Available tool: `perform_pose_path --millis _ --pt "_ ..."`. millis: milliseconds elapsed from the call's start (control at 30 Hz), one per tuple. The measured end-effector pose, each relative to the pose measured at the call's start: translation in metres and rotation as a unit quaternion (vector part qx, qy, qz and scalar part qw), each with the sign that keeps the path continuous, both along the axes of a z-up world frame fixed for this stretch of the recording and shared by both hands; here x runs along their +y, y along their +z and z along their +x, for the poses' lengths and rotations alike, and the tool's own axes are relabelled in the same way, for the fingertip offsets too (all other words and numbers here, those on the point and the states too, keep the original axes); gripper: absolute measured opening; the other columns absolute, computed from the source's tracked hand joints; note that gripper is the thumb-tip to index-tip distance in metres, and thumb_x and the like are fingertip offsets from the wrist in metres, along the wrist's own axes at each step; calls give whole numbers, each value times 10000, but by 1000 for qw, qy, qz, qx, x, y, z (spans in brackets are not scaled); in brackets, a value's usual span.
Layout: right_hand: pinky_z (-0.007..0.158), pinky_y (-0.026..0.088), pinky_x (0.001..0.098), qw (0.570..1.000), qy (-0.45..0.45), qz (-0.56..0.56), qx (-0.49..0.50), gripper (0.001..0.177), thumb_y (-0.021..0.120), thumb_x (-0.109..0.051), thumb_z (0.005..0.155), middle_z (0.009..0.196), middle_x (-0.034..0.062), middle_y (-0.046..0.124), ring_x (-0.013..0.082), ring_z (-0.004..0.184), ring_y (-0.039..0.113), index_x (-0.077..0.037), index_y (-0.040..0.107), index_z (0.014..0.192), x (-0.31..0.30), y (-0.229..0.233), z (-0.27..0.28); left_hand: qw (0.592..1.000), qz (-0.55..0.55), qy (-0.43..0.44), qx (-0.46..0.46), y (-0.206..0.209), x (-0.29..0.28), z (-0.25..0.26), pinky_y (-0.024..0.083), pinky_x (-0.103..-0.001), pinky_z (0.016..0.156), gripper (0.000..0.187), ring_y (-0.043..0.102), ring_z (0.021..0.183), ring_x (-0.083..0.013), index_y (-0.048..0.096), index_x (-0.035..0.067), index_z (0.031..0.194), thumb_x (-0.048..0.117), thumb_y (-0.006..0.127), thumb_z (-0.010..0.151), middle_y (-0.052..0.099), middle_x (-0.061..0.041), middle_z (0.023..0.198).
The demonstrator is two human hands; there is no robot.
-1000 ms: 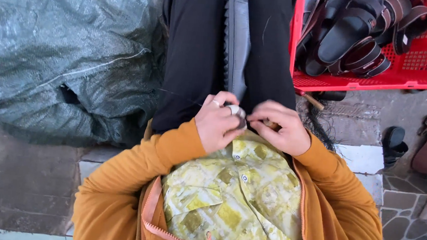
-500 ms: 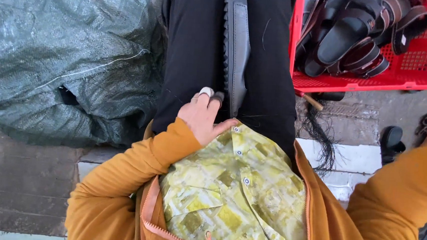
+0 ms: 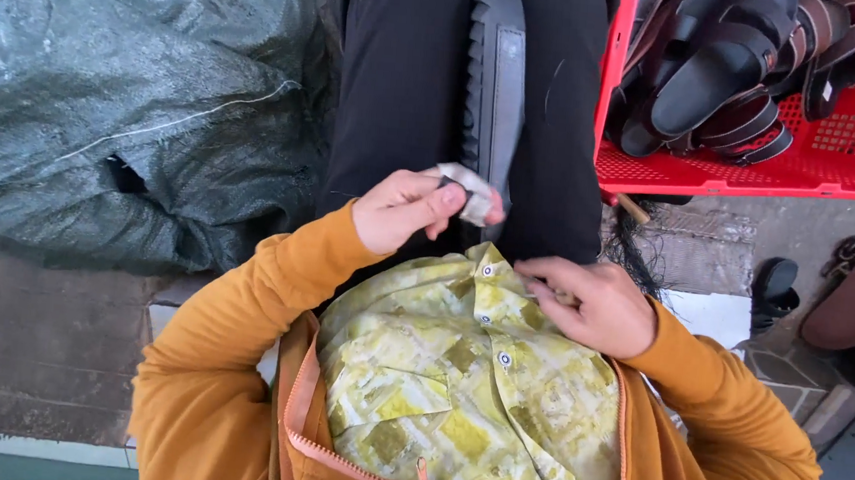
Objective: Hand-sewing a rubber sole onto a sandal using a sewing awl and thread.
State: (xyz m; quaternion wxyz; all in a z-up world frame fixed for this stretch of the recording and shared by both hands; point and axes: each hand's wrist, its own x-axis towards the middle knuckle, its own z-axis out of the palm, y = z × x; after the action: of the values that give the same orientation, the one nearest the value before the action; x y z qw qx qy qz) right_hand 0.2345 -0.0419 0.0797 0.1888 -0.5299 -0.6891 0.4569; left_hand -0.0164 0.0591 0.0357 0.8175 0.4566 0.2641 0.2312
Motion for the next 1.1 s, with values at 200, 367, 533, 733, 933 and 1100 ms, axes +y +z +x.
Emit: perform_pose_path --millis 200,367,533,733,933,1100 --pt "469 534 347 996 7 -48 72 228 614 -80 793 527 60 634 263 477 640 -131 729 983 23 -8 -6 983 -87 159 1 0 36 27 302 -205 391 452 407 439 -122 562 34 622 315 508 973 491 -104 520" --pt "474 530 330 995 7 -27 92 232 608 -57 802 622 79 676 248 525 668 -129 745 975 27 -14 -2 967 -154 202 12 -9 57 5 184 -144 316 554 346 348 -107 555 -12 587 357 450 986 475 -182 434" --pt "505 424 260 970 80 155 -167 336 586 -26 859 1086 57 540 155 566 481 -94 610 1187 21 0 -4 761 541 135 332 44 60 -25 392 -479 958 319 469 1080 -426 592 -57 1041 38 705 758 477 -250 1190" --pt "584 529 332 944 91 265 -177 346 442 -170 962 918 12 572 210 719 641 -198 606 1265 10 -32 -11 834 500 107 208 -35 -52 13 346 -498 1126 845 407 1297 -465 351 16 1439 410 758 813 373 -280 1374" --pt "582 530 339 942 106 275 -163 372 438 -161 954 860 9 573 209 666 618 -251 608 1273 18 -36 -11 828 451 145 299 -17 -56 15 527 -390 716 661 632 787 -340 533 38 1008 608 722 731 471 -110 904" --pt "562 517 309 940 112 261 -189 390 415 -170 957 836 -11 547 178 630 591 -275 600 1284 19 -28 -13 848 422 135 292 -18 -56 13 536 -387 737 695 651 832 -327 540 56 1155 581 729 741 512 -109 953"
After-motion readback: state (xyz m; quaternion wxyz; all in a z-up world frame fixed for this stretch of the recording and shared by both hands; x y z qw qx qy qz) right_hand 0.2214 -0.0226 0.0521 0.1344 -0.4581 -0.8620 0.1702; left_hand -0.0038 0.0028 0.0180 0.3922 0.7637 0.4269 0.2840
